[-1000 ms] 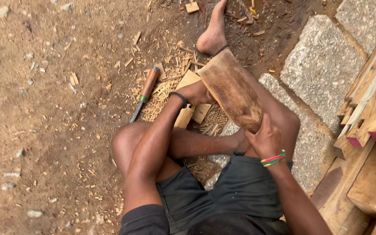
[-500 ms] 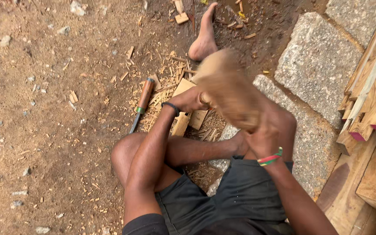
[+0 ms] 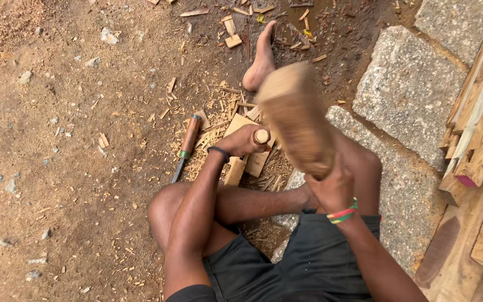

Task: The person sits on the ground and carves a small cylindrical wooden piece using a chisel and a wooden mallet. They repeatedly strike the chisel to shape the wood, occasionally pausing to inspect the progress.

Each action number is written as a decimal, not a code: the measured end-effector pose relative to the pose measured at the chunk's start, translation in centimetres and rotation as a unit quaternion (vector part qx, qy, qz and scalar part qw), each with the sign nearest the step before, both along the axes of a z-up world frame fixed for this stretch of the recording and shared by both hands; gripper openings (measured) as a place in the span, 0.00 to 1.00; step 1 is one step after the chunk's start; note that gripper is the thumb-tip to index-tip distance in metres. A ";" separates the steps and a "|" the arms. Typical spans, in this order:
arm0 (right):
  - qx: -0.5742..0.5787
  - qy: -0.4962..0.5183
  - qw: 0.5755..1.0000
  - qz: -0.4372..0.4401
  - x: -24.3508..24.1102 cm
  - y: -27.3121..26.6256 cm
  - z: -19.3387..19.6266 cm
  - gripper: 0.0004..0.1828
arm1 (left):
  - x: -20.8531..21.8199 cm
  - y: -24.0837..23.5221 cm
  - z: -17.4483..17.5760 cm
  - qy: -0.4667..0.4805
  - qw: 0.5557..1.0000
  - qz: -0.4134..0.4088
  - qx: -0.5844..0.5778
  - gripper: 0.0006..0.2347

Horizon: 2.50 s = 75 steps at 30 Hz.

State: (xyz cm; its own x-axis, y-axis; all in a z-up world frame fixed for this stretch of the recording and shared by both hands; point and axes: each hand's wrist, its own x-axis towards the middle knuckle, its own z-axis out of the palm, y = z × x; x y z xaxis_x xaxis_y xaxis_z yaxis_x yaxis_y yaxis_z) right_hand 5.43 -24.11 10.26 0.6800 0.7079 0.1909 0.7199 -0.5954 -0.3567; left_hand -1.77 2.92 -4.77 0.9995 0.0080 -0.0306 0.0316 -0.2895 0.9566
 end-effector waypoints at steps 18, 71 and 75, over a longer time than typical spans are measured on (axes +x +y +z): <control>-0.219 0.017 0.975 0.033 2.6 0.3 0.1 0.32 | -1.3 -0.1 -4.2 0.071 0.994 0.071 0.046 0.26; 0.089 0.138 0.985 -0.052 12.6 -9.7 3.9 0.11 | 0.8 -1.8 4.7 -0.040 0.988 0.145 -0.011 0.15; 0.157 0.118 0.981 -0.008 10.9 -3.8 8.7 0.10 | 1.0 -2.6 4.2 -0.028 0.995 0.095 0.006 0.15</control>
